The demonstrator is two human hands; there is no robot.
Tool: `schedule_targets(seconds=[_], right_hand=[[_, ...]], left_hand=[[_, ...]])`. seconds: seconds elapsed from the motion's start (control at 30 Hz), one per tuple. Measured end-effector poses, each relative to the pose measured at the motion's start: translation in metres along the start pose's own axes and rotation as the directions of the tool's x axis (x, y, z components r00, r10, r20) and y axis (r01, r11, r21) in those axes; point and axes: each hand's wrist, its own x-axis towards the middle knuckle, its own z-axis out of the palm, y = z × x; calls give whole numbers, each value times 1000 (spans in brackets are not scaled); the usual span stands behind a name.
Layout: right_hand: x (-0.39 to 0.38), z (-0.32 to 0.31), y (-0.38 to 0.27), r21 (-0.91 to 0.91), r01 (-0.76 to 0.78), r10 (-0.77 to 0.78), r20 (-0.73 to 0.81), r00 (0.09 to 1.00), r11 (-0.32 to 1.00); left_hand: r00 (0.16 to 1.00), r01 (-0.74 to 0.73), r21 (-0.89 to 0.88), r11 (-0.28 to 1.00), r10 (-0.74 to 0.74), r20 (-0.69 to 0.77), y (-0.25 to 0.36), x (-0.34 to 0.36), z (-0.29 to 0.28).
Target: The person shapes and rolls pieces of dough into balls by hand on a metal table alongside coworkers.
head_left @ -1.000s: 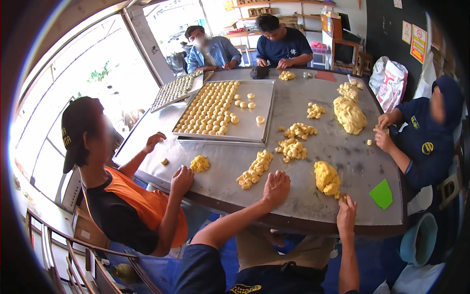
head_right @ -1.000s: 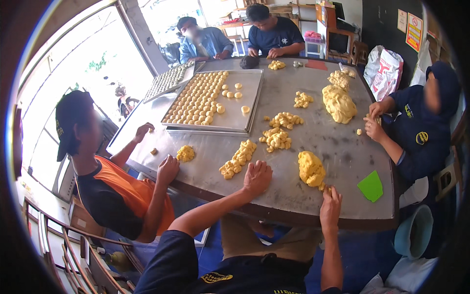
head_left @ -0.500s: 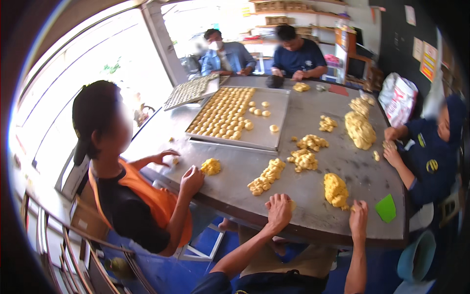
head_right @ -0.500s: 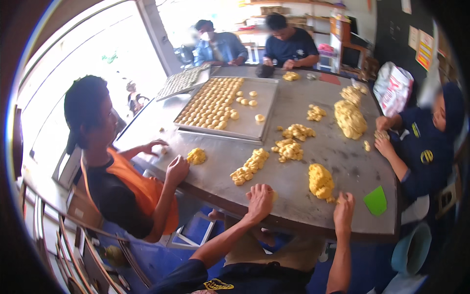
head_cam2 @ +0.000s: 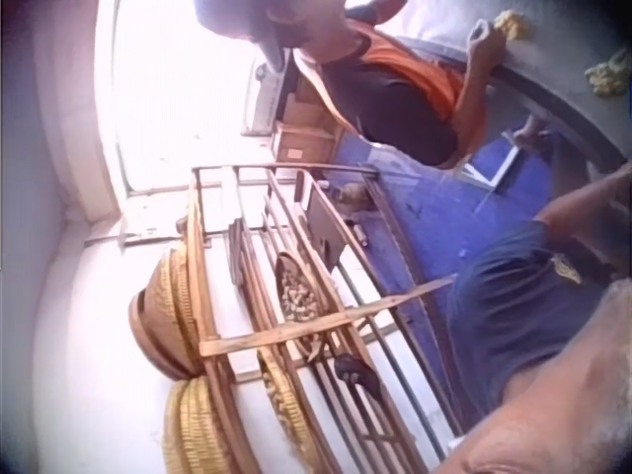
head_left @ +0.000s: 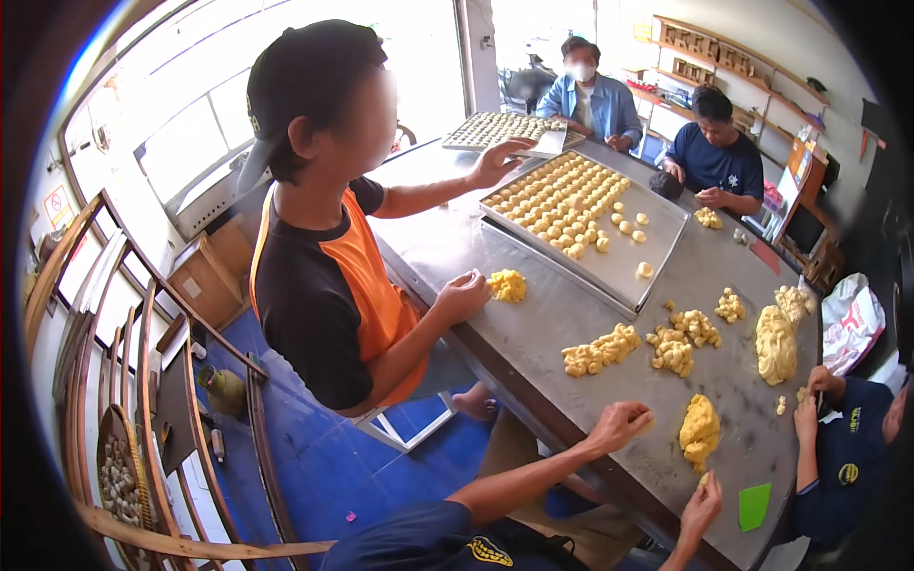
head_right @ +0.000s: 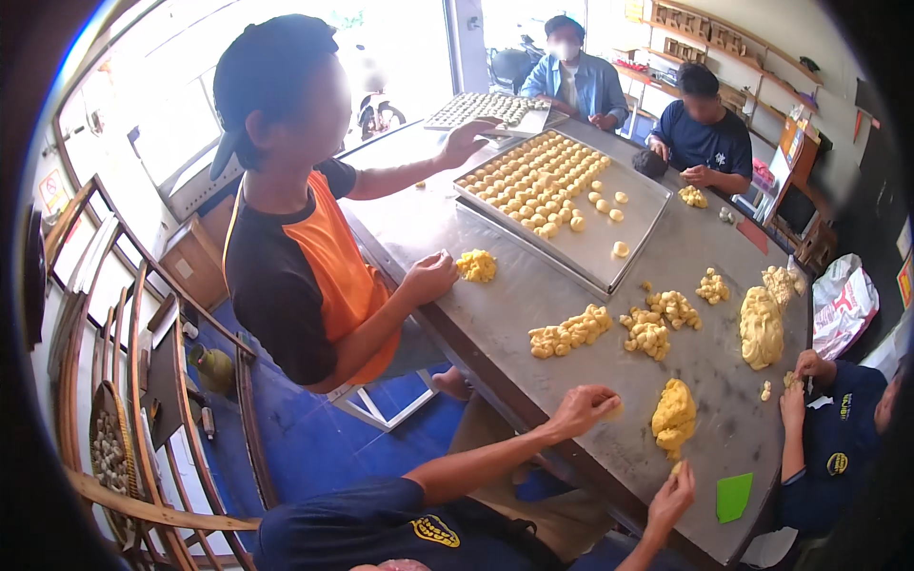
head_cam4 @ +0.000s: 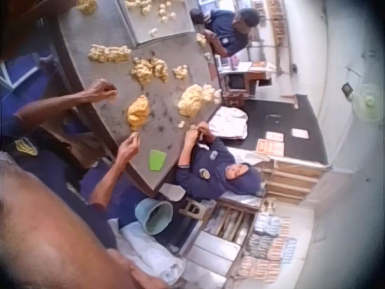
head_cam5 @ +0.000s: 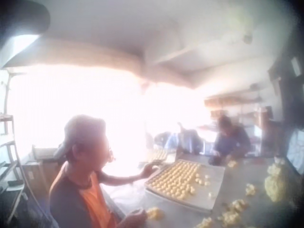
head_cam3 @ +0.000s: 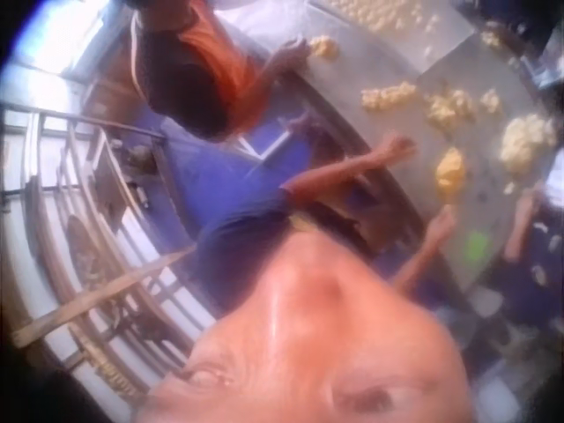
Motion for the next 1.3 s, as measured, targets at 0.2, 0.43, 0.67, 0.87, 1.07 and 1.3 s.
schedule_targets(seconds=[0.2,0.43,0.67,0.87,1.07,1.3], right_hand=[[-5,42,-85,227,123,-84,-175,981,966],[2,36,-100,232,244,-212,-155,965,942],[-2,52,-119,528,15,-44,42,998,849],[1,56,-118,-2,427,-425,-104,899,904],[34,47,-96,163,179,-198,112,974,970],[34,36,-76,307,32,-47,43,998,951]], left_hand=[[954,-39,194,980,-21,300,44,-15,59],[910,215,-300,930,-78,408,7,-3,37],[937,-295,372,880,191,292,-17,-13,40],[901,-232,180,956,141,409,-3,-11,33],[871,-218,110,970,142,470,9,-10,29],[902,-291,168,942,213,375,-11,-7,37]])
